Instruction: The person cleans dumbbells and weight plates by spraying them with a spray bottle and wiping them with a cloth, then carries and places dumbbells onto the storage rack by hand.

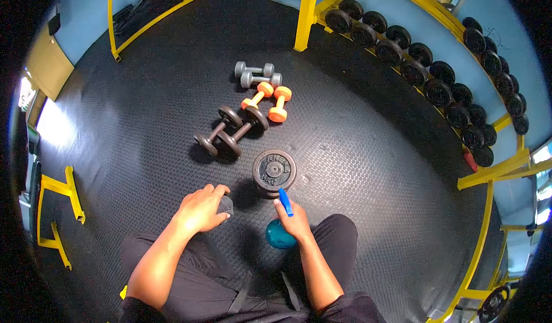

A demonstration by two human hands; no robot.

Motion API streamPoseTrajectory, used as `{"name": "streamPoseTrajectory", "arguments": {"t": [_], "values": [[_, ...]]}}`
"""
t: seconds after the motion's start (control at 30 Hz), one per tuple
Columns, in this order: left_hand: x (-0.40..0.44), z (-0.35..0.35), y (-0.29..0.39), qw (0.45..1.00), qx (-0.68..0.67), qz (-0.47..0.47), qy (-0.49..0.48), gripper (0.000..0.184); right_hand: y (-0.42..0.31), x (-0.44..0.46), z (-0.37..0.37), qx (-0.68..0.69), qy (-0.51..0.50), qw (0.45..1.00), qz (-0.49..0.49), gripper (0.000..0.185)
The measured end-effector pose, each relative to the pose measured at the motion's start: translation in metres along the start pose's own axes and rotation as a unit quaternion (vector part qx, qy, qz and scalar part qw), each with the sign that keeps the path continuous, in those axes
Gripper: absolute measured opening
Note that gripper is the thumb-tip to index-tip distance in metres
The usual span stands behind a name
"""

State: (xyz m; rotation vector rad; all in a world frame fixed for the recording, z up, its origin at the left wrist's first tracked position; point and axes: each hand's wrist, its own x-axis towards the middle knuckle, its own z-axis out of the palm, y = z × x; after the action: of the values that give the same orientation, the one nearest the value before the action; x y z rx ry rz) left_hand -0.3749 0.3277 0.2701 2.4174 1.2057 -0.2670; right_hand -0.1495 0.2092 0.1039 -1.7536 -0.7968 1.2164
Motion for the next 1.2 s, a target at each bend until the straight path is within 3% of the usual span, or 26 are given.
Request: {"name": "streamPoseTrajectory", "arguments": {"t": [0.1, 0.23, 0.3, 0.37, 0.43, 0.57, 0.67, 0.77, 0.8, 0.83, 0.9, 1.1, 1.17, 1.2], "values": [[0.002, 0.003, -0.004, 1.000, -0.001, -0.006, -0.024, 0.057, 0.016, 0.007, 0.000, 0.020, 0.040, 0.999, -0.017, 0.036], [0.007, 0.004, -0.007, 0.998, 0.011, -0.021, -0.056, 0.059, -0.006, -0.004, 0.001, -0.066, 0.021, 0.998, -0.001, 0.038], [0.009, 0.005, -0.008, 0.998, 0.014, -0.021, -0.055, 0.059, -0.010, -0.007, 0.005, -0.105, 0.063, 0.990, -0.077, 0.040], [0.011, 0.005, -0.007, 0.998, 0.016, -0.019, -0.056, 0.060, -0.003, 0.000, 0.002, -0.128, 0.063, 0.988, -0.063, 0.039], [0.012, 0.005, -0.007, 0.998, 0.007, -0.013, -0.055, 0.060, 0.005, 0.007, 0.001, -0.051, 0.044, 0.998, 0.019, 0.038], [0.017, 0.003, -0.007, 0.999, 0.003, -0.013, -0.051, 0.061, -0.004, 0.002, -0.006, -0.045, 0.034, 0.998, 0.004, 0.036], [0.022, 0.001, -0.007, 0.999, -0.008, -0.008, -0.033, 0.062, -0.006, -0.004, -0.024, -0.064, 0.052, 0.987, -0.141, 0.041], [0.031, -0.001, -0.004, 0.998, -0.053, -0.017, -0.020, 0.064, -0.003, -0.004, -0.054, -0.105, 0.136, 0.969, -0.176, 0.042], [0.037, 0.003, -0.007, 0.997, -0.081, -0.002, 0.006, 0.066, 0.012, 0.012, -0.066, -0.206, 0.216, 0.907, -0.298, 0.039], [0.041, 0.005, -0.008, 0.994, -0.109, 0.011, 0.032, 0.067, 0.007, 0.010, -0.080, -0.278, 0.262, 0.880, -0.284, 0.037], [0.050, 0.003, -0.006, 0.988, -0.151, 0.014, 0.036, 0.067, -0.001, 0.016, -0.098, -0.202, 0.299, 0.919, -0.162, 0.039], [0.061, 0.006, 0.010, 0.966, -0.255, -0.027, 0.033, 0.061, 0.078, 0.083, -0.151, -0.212, 0.387, 0.878, -0.184, 0.045], [0.068, 0.017, 0.009, 0.968, -0.230, 0.001, 0.098, 0.055, 0.093, 0.090, -0.161, -0.214, 0.386, 0.885, -0.147, 0.042], [0.068, 0.014, 0.013, 0.966, -0.246, -0.007, 0.083, 0.052, 0.101, 0.092, -0.164, -0.215, 0.371, 0.896, -0.113, 0.042]]}}
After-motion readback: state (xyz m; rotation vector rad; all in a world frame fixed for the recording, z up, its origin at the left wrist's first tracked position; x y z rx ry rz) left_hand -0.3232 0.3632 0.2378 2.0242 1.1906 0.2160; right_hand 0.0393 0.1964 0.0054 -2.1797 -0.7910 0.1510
